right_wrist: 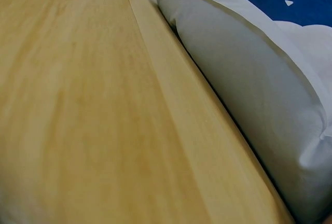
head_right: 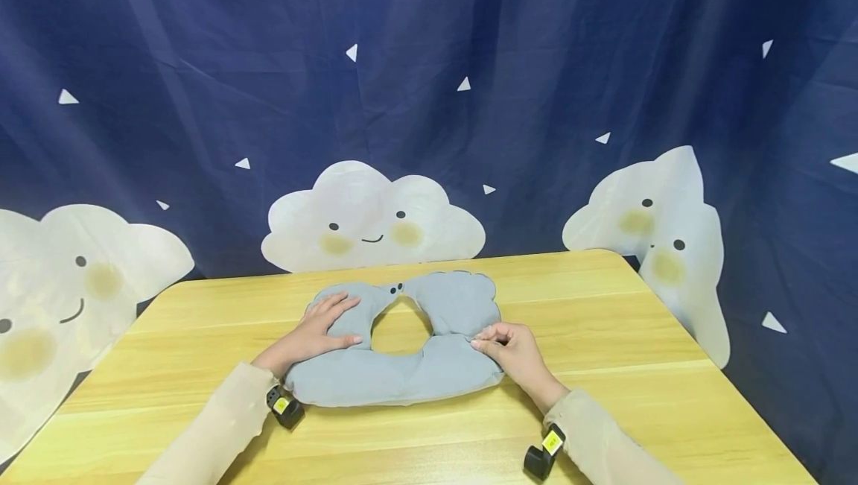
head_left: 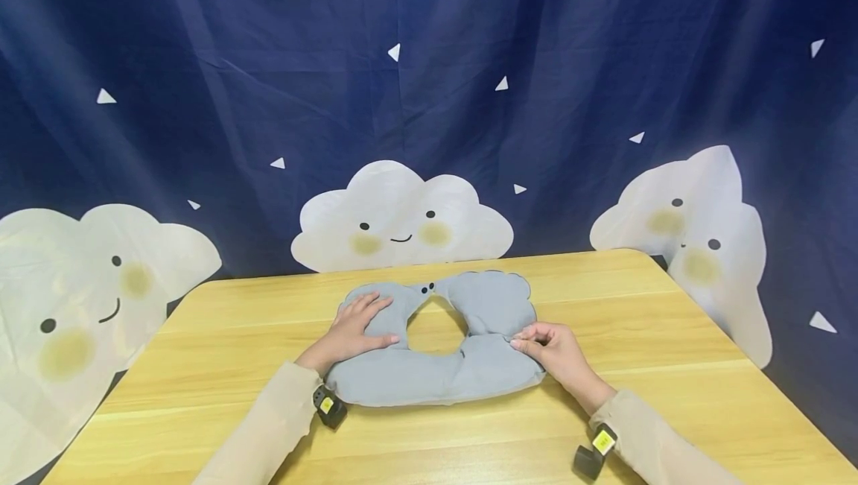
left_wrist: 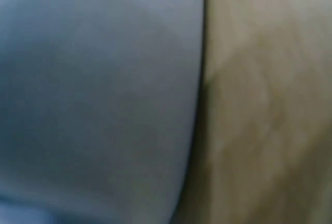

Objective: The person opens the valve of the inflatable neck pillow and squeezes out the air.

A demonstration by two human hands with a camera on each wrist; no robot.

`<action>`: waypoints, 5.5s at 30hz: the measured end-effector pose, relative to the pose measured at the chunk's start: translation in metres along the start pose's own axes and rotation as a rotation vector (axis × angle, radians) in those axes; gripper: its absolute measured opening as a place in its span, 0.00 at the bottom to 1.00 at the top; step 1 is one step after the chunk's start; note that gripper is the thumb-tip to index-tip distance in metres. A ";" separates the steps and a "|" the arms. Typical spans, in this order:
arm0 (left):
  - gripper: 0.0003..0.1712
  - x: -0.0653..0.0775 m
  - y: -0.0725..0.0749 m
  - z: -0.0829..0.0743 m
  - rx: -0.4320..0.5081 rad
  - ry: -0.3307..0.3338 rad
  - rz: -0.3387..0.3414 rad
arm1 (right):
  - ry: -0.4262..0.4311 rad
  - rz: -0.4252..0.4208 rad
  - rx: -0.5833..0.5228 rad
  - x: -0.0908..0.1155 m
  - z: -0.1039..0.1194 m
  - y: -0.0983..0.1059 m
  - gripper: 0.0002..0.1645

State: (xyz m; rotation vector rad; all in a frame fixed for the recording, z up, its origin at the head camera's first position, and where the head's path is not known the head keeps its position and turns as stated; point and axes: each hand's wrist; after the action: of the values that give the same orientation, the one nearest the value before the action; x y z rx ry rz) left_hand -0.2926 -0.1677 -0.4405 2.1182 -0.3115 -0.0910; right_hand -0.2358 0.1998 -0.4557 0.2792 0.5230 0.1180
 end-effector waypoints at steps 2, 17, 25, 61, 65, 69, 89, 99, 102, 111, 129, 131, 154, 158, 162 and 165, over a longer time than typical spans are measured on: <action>0.44 0.000 0.000 0.001 0.001 0.000 -0.002 | -0.005 0.005 -0.002 0.000 0.001 0.000 0.04; 0.44 -0.001 -0.003 0.002 0.035 0.020 -0.008 | -0.014 0.003 0.011 0.000 0.001 -0.001 0.05; 0.44 -0.001 -0.005 0.005 0.051 0.030 -0.024 | -0.026 0.011 0.016 0.001 0.000 -0.002 0.06; 0.43 -0.005 -0.009 0.007 0.062 0.028 -0.078 | -0.008 0.022 0.008 0.000 -0.001 0.000 0.06; 0.42 -0.005 -0.009 0.005 0.050 0.028 -0.092 | -0.006 0.015 0.009 0.000 -0.003 -0.001 0.06; 0.41 -0.004 -0.010 0.004 0.043 0.028 -0.102 | -0.020 0.006 0.009 0.001 -0.004 -0.001 0.06; 0.39 -0.005 -0.013 0.004 0.068 0.054 -0.126 | -0.018 0.013 -0.001 0.002 0.000 -0.001 0.07; 0.38 -0.005 -0.014 0.005 0.088 0.057 -0.151 | -0.029 0.010 0.000 0.002 -0.002 -0.001 0.06; 0.38 -0.005 -0.015 0.006 0.097 0.064 -0.155 | -0.027 0.011 0.001 0.002 -0.002 -0.001 0.07; 0.37 -0.004 -0.016 0.005 0.131 0.068 -0.176 | -0.013 0.015 0.002 0.003 0.000 -0.001 0.08; 0.33 -0.008 -0.017 0.003 0.097 0.087 -0.169 | -0.021 0.020 -0.003 0.001 0.001 -0.001 0.08; 0.33 -0.008 -0.017 0.003 0.085 0.091 -0.169 | -0.021 0.021 -0.005 0.001 0.000 -0.001 0.08; 0.40 -0.005 -0.002 0.009 0.192 0.008 -0.052 | -0.032 0.028 -0.012 0.002 -0.004 -0.003 0.07; 0.44 -0.005 0.009 0.013 0.271 -0.025 0.027 | -0.036 0.022 -0.018 0.004 -0.003 -0.003 0.08; 0.45 -0.005 0.025 0.013 0.299 -0.042 0.069 | -0.032 0.017 -0.025 0.003 -0.002 -0.002 0.08; 0.43 -0.005 0.037 0.010 0.320 -0.064 0.090 | -0.029 0.018 -0.030 0.002 -0.002 -0.002 0.08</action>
State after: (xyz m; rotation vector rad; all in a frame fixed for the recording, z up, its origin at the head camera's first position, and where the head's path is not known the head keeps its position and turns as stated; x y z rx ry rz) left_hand -0.3065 -0.1933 -0.4149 2.4166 -0.4865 -0.0594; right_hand -0.2346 0.1990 -0.4585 0.2561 0.4897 0.1390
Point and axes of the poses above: each hand's wrist, its own x-axis away from the middle knuckle, its own y-axis out of the back of the hand, z = x × y, and after that the axes turned 14 degrees about y, right-handed
